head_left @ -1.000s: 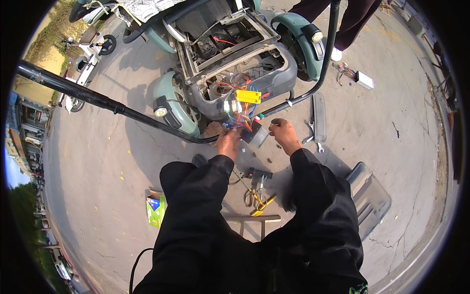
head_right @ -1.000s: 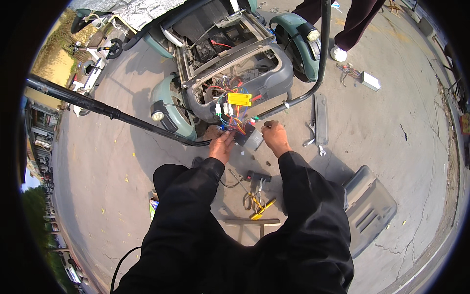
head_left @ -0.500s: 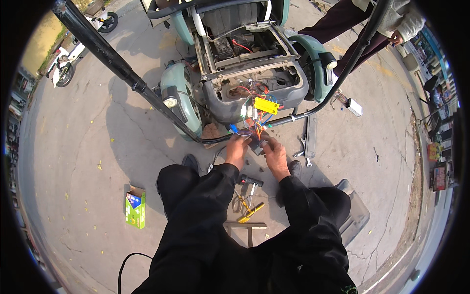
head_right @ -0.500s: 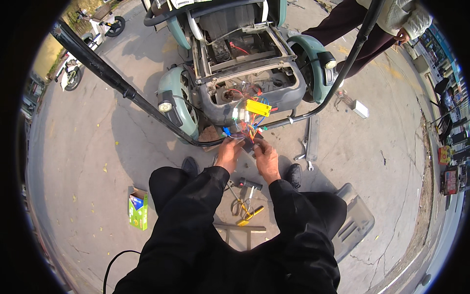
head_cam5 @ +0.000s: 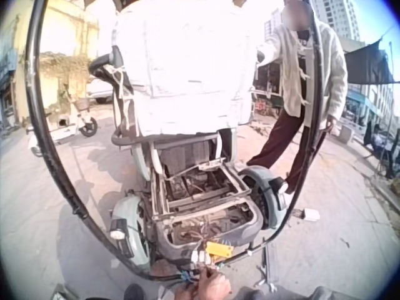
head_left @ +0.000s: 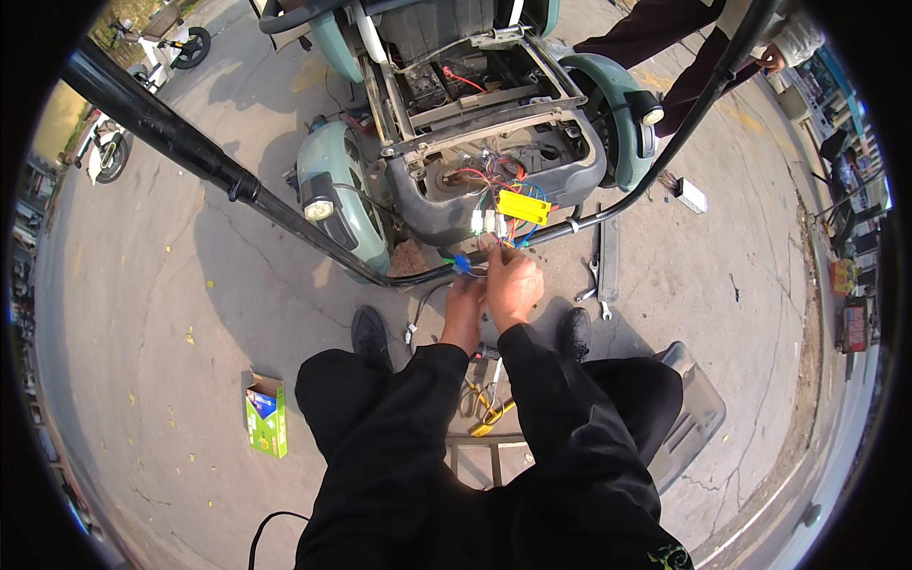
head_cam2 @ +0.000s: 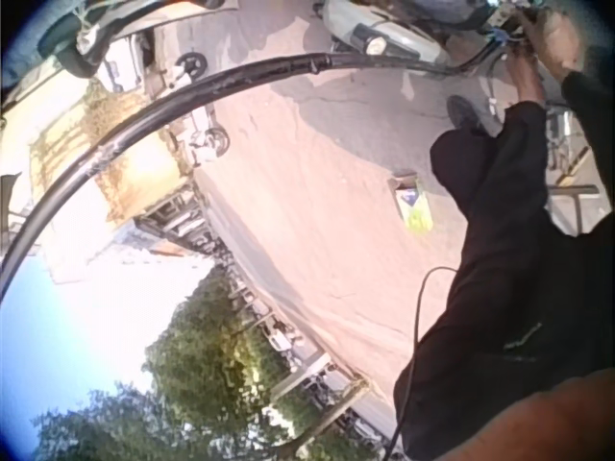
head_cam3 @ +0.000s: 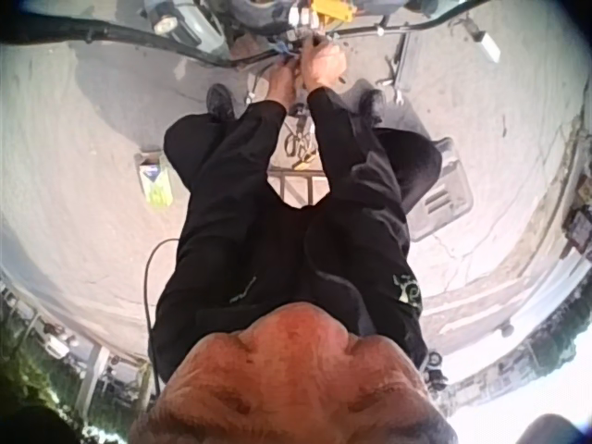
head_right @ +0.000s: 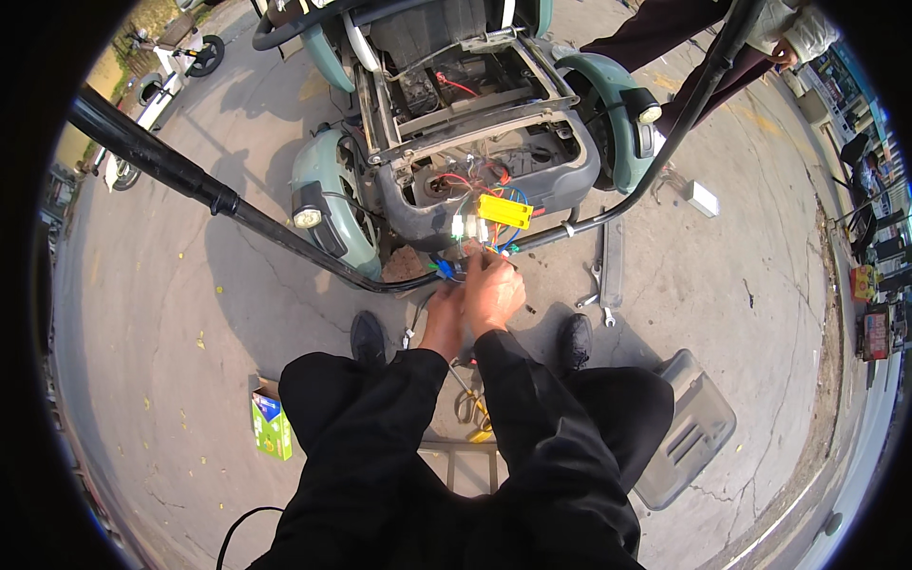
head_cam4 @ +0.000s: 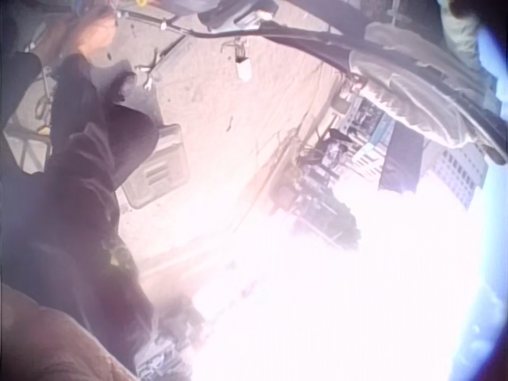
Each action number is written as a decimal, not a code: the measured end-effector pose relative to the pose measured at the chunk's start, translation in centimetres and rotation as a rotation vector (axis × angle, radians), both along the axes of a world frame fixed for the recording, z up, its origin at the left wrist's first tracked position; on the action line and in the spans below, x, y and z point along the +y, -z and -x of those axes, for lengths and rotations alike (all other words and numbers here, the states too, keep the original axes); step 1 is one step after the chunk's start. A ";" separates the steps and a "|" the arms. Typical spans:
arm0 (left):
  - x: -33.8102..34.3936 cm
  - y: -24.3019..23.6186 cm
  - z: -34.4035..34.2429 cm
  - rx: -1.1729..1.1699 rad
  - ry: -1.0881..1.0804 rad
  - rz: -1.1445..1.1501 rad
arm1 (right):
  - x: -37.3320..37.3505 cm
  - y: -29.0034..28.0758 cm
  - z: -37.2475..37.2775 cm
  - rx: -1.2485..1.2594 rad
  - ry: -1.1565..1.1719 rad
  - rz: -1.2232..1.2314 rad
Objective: The person works on the exposed wiring of a teal three-wheeled vehicle, stripping and twisting wires, then using a soldering iron to join connections. The person also handles a small silver box and continues to connect wires within the vehicle's frame.
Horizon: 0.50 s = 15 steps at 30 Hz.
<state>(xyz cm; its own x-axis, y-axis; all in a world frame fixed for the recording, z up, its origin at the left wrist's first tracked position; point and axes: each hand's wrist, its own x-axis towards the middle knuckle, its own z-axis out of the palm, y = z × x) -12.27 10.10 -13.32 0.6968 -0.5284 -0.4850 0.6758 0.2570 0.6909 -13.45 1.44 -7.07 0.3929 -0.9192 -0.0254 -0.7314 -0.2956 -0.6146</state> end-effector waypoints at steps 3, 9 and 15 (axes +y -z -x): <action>0.0 0.3 0.0 0.012 0.014 0.010 | 0.2 0.9 -0.5 -0.093 0.043 -0.041; -0.2 0.3 -0.9 0.033 0.024 -0.039 | -4.9 0.8 1.9 -0.065 -0.337 -0.078; -0.8 -1.8 -1.4 -0.041 -0.070 -0.046 | -8.5 0.2 4.1 -0.324 -0.473 -0.669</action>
<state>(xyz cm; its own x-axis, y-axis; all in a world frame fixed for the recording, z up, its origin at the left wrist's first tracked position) -10.91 9.33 -11.50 0.7512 -0.4554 -0.4779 0.6282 0.2705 0.7295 -17.56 -7.08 -7.26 0.8100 -0.4906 -0.3214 -0.3831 -0.0276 -0.9233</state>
